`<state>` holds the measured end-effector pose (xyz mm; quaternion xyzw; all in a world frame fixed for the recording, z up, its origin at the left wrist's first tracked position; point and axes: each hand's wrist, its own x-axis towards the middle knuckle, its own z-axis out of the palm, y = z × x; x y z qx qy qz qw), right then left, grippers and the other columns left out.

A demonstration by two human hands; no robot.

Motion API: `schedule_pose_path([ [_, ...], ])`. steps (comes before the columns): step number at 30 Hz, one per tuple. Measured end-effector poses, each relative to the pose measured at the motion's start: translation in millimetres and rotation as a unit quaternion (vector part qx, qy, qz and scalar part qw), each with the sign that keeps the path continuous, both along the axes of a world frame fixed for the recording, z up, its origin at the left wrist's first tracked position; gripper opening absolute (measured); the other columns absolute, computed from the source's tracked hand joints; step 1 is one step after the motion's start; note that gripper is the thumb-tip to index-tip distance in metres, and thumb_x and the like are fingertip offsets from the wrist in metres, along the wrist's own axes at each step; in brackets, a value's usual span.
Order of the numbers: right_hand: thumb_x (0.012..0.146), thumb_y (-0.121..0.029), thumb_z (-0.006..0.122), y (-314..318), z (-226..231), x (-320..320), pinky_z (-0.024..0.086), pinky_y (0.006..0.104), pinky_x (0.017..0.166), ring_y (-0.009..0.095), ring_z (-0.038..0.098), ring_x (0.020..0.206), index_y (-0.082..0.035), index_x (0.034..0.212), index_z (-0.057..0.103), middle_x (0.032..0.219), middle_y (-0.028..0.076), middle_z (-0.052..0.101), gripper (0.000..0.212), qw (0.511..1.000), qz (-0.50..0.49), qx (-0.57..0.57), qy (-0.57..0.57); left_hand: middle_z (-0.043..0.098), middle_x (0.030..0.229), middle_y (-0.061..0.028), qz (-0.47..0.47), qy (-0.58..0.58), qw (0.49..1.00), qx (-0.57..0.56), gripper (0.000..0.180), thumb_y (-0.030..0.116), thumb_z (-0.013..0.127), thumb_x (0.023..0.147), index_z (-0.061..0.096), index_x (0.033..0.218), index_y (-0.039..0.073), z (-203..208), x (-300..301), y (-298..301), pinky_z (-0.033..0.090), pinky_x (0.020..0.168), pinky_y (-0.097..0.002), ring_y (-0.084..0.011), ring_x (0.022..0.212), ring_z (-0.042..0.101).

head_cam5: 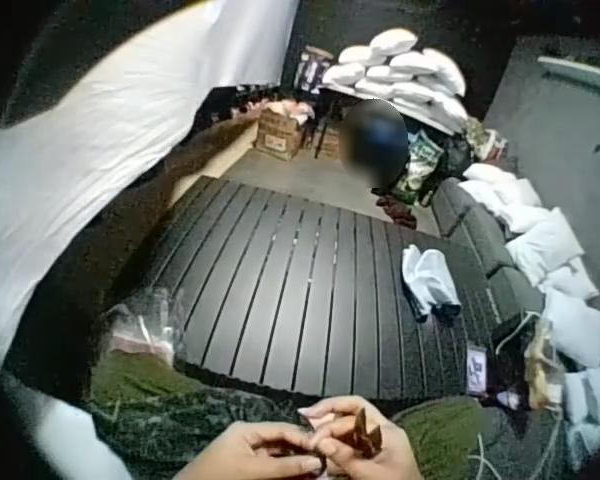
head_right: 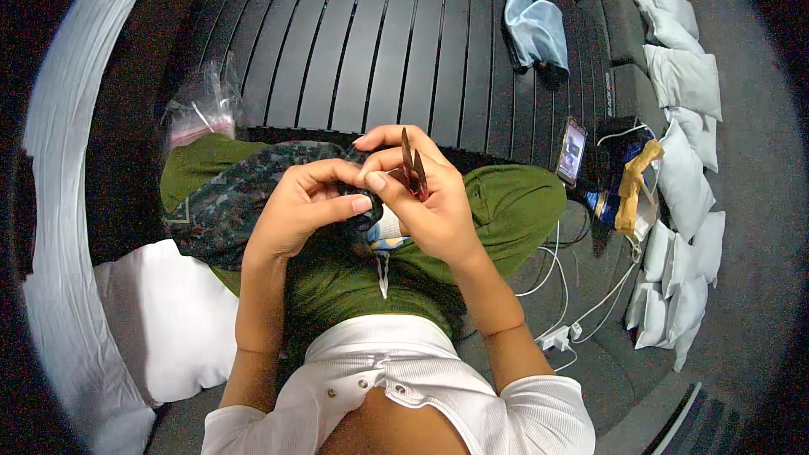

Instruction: The person is folding, inspecting, and trimming loose threads from various pieces of clothing on a low slatted table.

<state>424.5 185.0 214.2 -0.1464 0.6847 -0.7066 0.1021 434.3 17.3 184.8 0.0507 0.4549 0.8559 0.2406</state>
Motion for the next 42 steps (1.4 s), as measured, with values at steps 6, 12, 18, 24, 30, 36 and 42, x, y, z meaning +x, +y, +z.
schedule_pose_path([
  [6, 0.082, -0.008, 0.054, 2, -9, 0, 0.030, 0.0153, 0.045, 0.002, 0.041, 0.053, 0.004, 0.082, 0.057, 0.106, 0.009, 0.050, 0.012, 0.999, -0.039, -0.005, -0.008, 0.060, 0.091, -0.0061, 0.063, -0.026, 0.997, 0.023, 0.019, 0.000, 0.064, 0.076, 0.059, 0.094, -0.002, -1, 5, 6, 0.044, 0.074, -0.0206, -0.0086, 0.084, 0.055],
  [12, 0.083, -0.009, 0.052, 1, -5, 0, 0.028, 0.0140, 0.043, 0.000, 0.038, 0.050, 0.002, 0.082, 0.057, 0.104, 0.008, 0.050, 0.012, 0.993, -0.027, -0.064, -0.094, 0.060, 0.095, -0.0097, 0.038, 0.038, 0.997, -0.047, 0.022, -0.006, 0.064, 0.070, 0.064, 0.091, -0.002, 1, 4, 3, 0.044, 0.077, -0.0235, -0.0134, 0.086, 0.056],
  [18, 0.086, -0.012, 0.050, 8, -5, -4, 0.039, 0.0209, 0.070, 0.007, 0.047, 0.076, 0.000, 0.094, 0.050, 0.087, 0.004, 0.052, 0.013, 0.997, -0.031, -0.010, -0.074, 0.059, 0.097, -0.0101, 0.063, 0.069, 0.995, -0.046, 0.029, -0.003, 0.066, 0.068, 0.063, 0.097, -0.002, -1, 4, 4, 0.043, 0.080, -0.0245, -0.0157, 0.092, 0.054],
  [24, 0.087, -0.036, 0.046, 50, -2, -5, 0.028, 0.0171, 0.051, 0.005, 0.034, 0.059, -0.002, 0.092, 0.042, 0.072, 0.000, 0.041, 0.034, 0.985, 0.044, 0.151, -0.068, 0.058, 0.101, -0.0115, 0.068, 0.049, 0.996, -0.011, 0.032, -0.002, 0.066, 0.067, 0.062, 0.099, -0.002, -2, 3, 2, 0.041, 0.084, -0.0260, -0.0178, 0.096, 0.053],
  [30, 0.081, -0.021, 0.057, 47, 17, -3, 0.029, 0.0213, 0.054, 0.007, 0.035, 0.061, -0.002, 0.082, 0.043, 0.067, -0.001, 0.041, 0.023, 0.945, 0.147, 0.273, -0.106, 0.057, 0.104, -0.0115, 0.065, 0.066, 0.995, -0.024, 0.034, -0.002, 0.066, 0.067, 0.062, 0.101, -0.002, -6, 2, 2, 0.040, 0.086, -0.0268, -0.0179, 0.099, 0.052],
  [36, 0.075, -0.021, 0.065, 43, 16, -9, 0.026, 0.0203, 0.052, 0.004, 0.032, 0.059, -0.004, 0.073, 0.046, 0.063, -0.006, 0.037, 0.026, 0.939, 0.164, 0.226, -0.201, 0.057, 0.104, -0.0109, 0.057, 0.100, 0.991, -0.072, 0.034, -0.002, 0.066, 0.068, 0.061, 0.102, -0.001, -6, 2, 2, 0.040, 0.085, -0.0265, -0.0176, 0.099, 0.051],
  [42, 0.077, -0.024, 0.067, 42, 12, -11, 0.025, 0.0209, 0.047, 0.002, 0.031, 0.055, -0.004, 0.070, 0.050, 0.059, -0.006, 0.037, 0.027, 0.942, 0.199, 0.174, -0.207, 0.057, 0.103, -0.0111, 0.056, 0.151, 0.983, -0.091, 0.034, -0.002, 0.066, 0.068, 0.061, 0.102, -0.001, -10, 2, 3, 0.042, 0.084, -0.0261, -0.0178, 0.097, 0.052],
])
